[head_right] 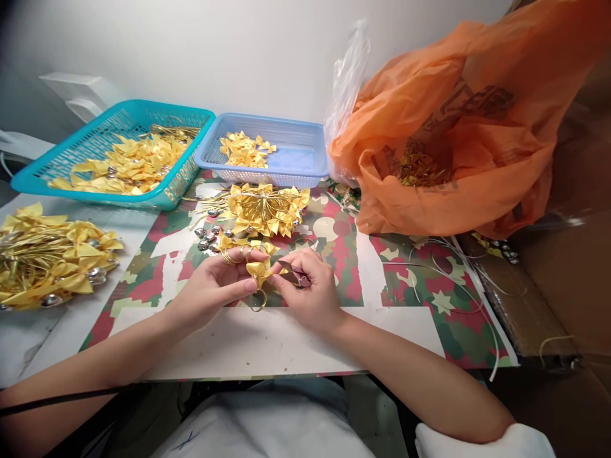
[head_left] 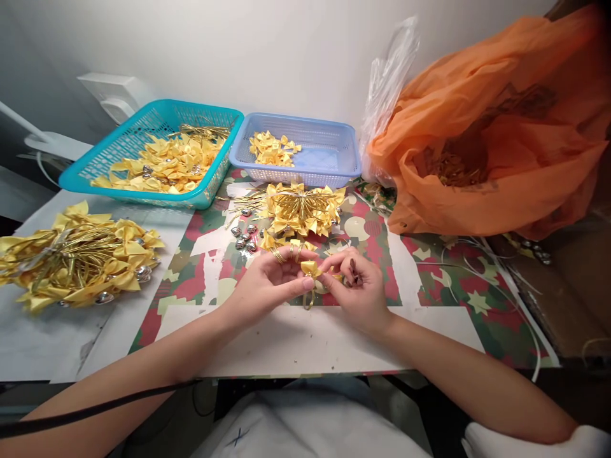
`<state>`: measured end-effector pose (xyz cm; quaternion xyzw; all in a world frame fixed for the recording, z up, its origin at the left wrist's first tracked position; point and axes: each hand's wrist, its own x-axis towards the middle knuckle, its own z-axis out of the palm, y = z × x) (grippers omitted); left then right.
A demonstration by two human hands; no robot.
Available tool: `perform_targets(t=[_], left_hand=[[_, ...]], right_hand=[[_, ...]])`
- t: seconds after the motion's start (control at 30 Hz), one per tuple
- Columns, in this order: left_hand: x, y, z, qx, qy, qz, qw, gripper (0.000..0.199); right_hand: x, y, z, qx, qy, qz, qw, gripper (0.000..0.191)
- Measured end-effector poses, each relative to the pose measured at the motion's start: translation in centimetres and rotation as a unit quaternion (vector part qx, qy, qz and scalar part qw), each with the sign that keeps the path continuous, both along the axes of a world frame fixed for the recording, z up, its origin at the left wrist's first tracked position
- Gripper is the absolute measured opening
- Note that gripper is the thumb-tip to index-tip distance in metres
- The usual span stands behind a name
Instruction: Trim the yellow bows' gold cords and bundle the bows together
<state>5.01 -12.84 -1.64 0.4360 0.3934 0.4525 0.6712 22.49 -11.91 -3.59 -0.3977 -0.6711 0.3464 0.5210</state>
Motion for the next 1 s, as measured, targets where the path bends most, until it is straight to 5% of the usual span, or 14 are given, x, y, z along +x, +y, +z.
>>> perform_targets(t=[0.3, 0.5, 0.7, 1.0], left_hand=[[0.4, -0.2, 0.5, 0.001, 0.045, 0.005, 0.999, 0.014], [0.2, -0.3, 0.5, -0.012, 0.107, 0.028, 0.994, 0.012], [0.2, -0.3, 0.7, -0.009, 0.122, 0.035, 0.992, 0.004], [0.4, -0.4, 0.9, 0.0, 0.121, 0.056, 0.991, 0.006]], right_hand=[[0.6, 0.1, 0.3, -0.079, -0.006, 0.028, 0.996, 0.037], [2.6, 0.9, 2.0, 0.003, -0.102, 0.107, 0.989, 0.049], [2.6, 0.8, 2.3, 0.115, -0.278, 0.049, 0.952, 0.045], [3.3, 1.0, 2.3, 0.148, -0.333, 0.002, 0.931, 0.046]])
